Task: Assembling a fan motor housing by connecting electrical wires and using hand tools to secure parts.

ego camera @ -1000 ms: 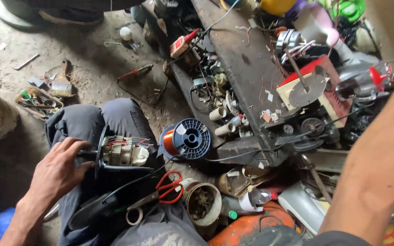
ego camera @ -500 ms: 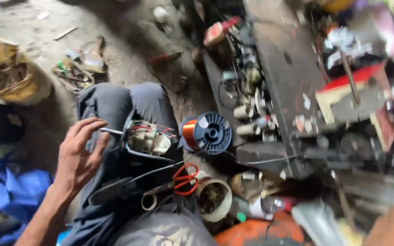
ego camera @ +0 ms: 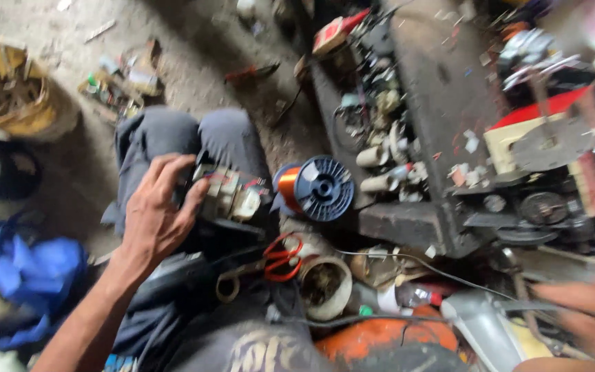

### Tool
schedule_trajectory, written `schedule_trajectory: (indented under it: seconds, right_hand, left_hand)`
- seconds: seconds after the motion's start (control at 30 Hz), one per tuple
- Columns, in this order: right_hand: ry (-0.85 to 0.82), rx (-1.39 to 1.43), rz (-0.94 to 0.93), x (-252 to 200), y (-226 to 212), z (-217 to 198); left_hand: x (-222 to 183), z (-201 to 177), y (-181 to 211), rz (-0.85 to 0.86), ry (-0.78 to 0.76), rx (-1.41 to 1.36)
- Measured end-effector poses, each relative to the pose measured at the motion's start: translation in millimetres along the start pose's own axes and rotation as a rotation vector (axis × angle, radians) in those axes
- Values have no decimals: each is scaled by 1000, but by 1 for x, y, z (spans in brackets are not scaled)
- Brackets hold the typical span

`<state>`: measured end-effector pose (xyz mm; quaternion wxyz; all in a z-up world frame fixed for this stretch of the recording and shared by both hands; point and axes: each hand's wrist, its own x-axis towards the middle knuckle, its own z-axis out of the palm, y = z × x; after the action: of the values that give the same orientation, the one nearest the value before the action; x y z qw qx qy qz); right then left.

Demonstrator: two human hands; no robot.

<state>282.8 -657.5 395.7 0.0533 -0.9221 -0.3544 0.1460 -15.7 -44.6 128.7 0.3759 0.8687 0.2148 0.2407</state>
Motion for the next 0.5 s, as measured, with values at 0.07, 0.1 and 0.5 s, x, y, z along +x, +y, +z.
schedule_trajectory:
  seconds: [0.07,0.1,0.5]
  right_hand:
    - [10,-43,-13,66,-128,5]
    - [48,-98,-29,82,-204,8]
    - [43,509,-317,111,-276,337]
  left_hand:
    - [-4,-9,7,11,16,-1]
    - [-6,-13,11,45,52,-10]
    - [-175,15,46,-215,-450,336]
